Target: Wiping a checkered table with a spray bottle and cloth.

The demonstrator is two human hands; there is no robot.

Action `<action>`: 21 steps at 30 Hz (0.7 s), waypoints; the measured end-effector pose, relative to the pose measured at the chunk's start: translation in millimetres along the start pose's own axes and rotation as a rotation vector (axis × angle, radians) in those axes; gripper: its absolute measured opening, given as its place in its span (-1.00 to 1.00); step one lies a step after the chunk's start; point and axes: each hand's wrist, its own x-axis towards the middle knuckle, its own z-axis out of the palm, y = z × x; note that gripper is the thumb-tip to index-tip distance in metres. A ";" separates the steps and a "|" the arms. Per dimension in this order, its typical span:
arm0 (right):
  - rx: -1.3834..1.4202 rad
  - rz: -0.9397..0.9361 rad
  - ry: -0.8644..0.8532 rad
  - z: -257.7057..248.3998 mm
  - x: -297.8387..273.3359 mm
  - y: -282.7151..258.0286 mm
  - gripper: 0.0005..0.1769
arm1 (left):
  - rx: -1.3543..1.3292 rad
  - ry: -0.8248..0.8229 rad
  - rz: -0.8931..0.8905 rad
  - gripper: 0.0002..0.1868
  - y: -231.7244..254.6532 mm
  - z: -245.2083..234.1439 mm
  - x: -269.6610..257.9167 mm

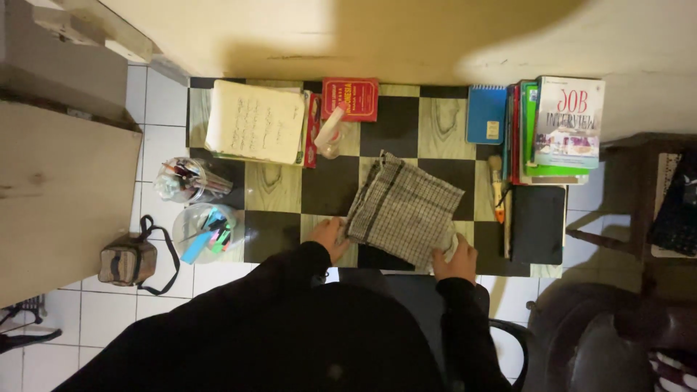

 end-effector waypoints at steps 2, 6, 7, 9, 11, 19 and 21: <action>-0.063 -0.123 0.113 -3.6 -5.9 -46.7 -0.13 | 0.163 0.024 0.047 -0.34 31.9 -13.9 -17.4; -0.240 -0.381 0.262 26.9 24.1 -98.6 -0.20 | 0.619 0.277 0.359 -0.22 61.4 -0.9 -10.5; -0.236 -0.367 0.254 36.1 21.9 -98.3 -0.20 | 0.624 0.261 0.358 -0.22 62.4 9.3 -6.3; -0.314 -0.389 0.310 52.8 42.7 -103.8 -0.18 | 0.681 0.456 0.490 -0.16 70.4 18.3 21.8; -0.332 -0.354 0.317 59.6 56.0 -110.2 -0.18 | 0.682 0.429 0.483 -0.16 67.3 28.4 45.0; -0.456 -0.381 0.153 55.4 6.8 -62.9 -0.20 | 0.695 0.194 0.422 -0.10 62.1 61.4 2.0; -0.505 -0.322 0.102 48.9 7.5 -50.0 -0.23 | 0.806 -0.083 0.371 -0.24 77.6 54.9 -13.4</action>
